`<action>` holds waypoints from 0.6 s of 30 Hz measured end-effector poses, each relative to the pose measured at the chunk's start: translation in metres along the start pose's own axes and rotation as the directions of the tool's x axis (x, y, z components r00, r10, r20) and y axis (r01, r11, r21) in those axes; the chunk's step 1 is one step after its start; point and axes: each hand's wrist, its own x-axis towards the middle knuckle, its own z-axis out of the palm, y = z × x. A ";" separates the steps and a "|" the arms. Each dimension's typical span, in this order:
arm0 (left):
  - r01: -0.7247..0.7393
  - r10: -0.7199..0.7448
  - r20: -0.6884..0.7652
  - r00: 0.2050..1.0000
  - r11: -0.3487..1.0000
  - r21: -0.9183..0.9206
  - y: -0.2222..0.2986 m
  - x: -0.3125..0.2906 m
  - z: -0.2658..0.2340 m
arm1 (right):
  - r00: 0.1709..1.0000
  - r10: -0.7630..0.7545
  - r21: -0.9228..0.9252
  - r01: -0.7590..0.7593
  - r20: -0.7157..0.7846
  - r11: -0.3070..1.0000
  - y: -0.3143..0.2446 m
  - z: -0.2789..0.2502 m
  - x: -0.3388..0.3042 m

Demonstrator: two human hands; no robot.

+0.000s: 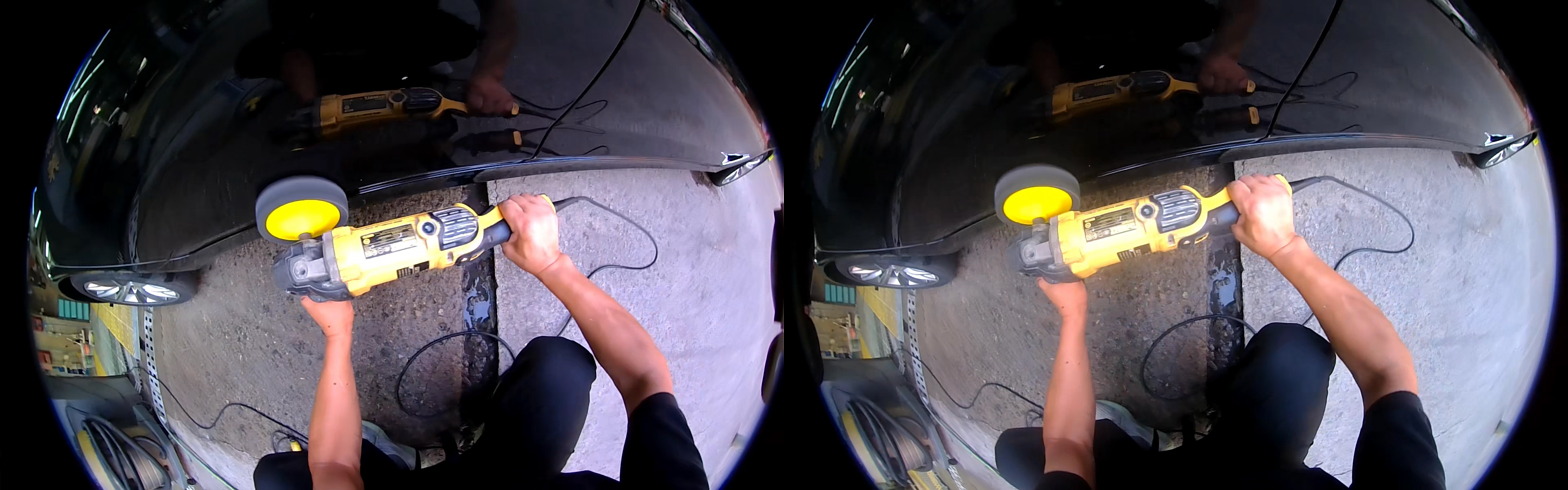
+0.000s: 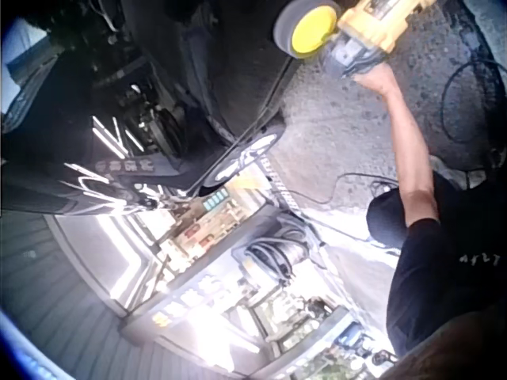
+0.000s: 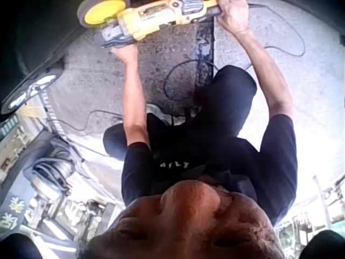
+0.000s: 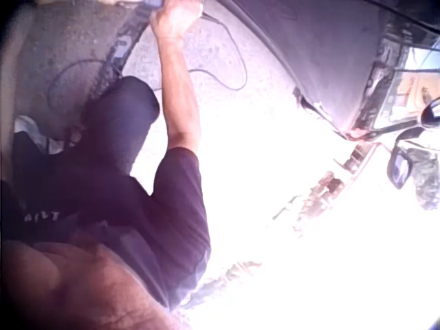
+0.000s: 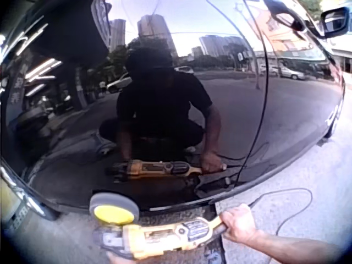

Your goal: The person uses a yellow electric polisher with a yellow pad to polish the side of a black car. They move the polisher along the car door and lower panels, occasionally stopping to touch the surface with their hand.

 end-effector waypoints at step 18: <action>0.069 -0.183 0.929 0.322 0.983 0.169 0.156 -0.090 0.101 | 0.873 0.464 -0.323 -0.401 0.147 0.857 0.055 -0.284 -0.294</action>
